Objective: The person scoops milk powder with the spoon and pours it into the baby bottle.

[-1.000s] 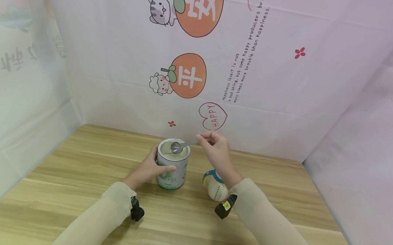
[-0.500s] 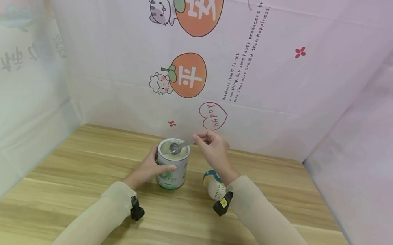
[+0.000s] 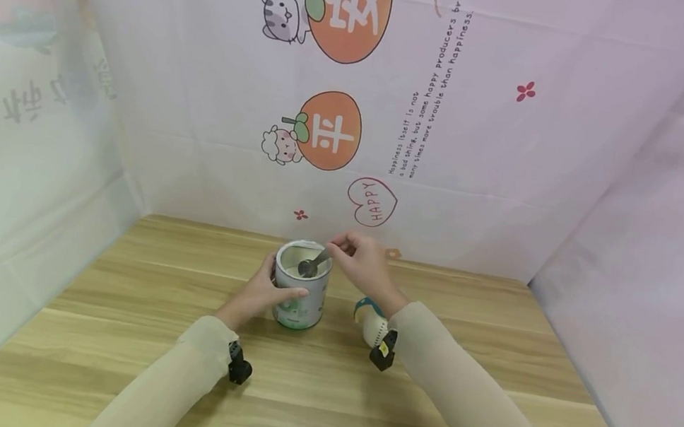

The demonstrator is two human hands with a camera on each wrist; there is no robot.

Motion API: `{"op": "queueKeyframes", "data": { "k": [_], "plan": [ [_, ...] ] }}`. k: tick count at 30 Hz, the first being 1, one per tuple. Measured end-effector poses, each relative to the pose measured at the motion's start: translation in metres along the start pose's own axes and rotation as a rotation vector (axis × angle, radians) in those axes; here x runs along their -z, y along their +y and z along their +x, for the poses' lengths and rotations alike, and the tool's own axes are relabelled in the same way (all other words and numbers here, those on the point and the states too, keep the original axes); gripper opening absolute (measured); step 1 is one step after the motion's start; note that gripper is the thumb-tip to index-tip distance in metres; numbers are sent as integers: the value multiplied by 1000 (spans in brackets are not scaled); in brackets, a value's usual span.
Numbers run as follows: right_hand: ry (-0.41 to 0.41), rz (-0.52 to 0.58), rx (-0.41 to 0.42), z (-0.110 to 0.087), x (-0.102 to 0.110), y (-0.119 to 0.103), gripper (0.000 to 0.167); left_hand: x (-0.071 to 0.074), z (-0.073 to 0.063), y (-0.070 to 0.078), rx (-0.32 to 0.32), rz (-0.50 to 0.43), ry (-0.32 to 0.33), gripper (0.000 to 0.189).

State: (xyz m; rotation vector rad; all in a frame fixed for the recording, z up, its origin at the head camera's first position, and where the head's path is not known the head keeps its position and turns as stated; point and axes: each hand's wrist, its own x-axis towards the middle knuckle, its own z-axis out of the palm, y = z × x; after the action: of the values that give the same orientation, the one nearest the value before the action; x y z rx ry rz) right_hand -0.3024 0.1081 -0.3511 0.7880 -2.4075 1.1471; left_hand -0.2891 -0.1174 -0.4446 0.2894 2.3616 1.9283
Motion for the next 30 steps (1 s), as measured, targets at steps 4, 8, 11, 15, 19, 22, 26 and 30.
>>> {"op": "queueKeyframes", "data": {
  "k": [4, 8, 11, 15, 19, 22, 26, 30],
  "plan": [
    [-18, -58, 63, 2, -2, 2, 7, 0, 0, 0, 0, 5, -3, 107],
    [-44, -135, 119, 4, -4, 2, 6, 0, 0, 0, 6, 9, -5, 108],
    [-76, -186, 159, 5, -5, 1, 5, 0, -1, 0, 9, 8, -5, 108],
    [-124, -240, 192, 7, -8, -1, 5, 0, -1, 0, 8, 1, -3, 107],
    [-180, -279, 193, 9, -11, -5, 6, 0, -1, -1, 7, -4, -8, 105],
    [-224, -298, 186, 10, -12, -8, 6, 1, -1, -1, 5, -3, -11, 103],
    [-252, -324, 218, 13, -13, -11, 5, 1, -2, 0, -4, -5, -15, 103],
    [-254, -334, 271, 16, -15, -13, 4, 1, -2, 0, -8, -11, -22, 103]
  ]
}}
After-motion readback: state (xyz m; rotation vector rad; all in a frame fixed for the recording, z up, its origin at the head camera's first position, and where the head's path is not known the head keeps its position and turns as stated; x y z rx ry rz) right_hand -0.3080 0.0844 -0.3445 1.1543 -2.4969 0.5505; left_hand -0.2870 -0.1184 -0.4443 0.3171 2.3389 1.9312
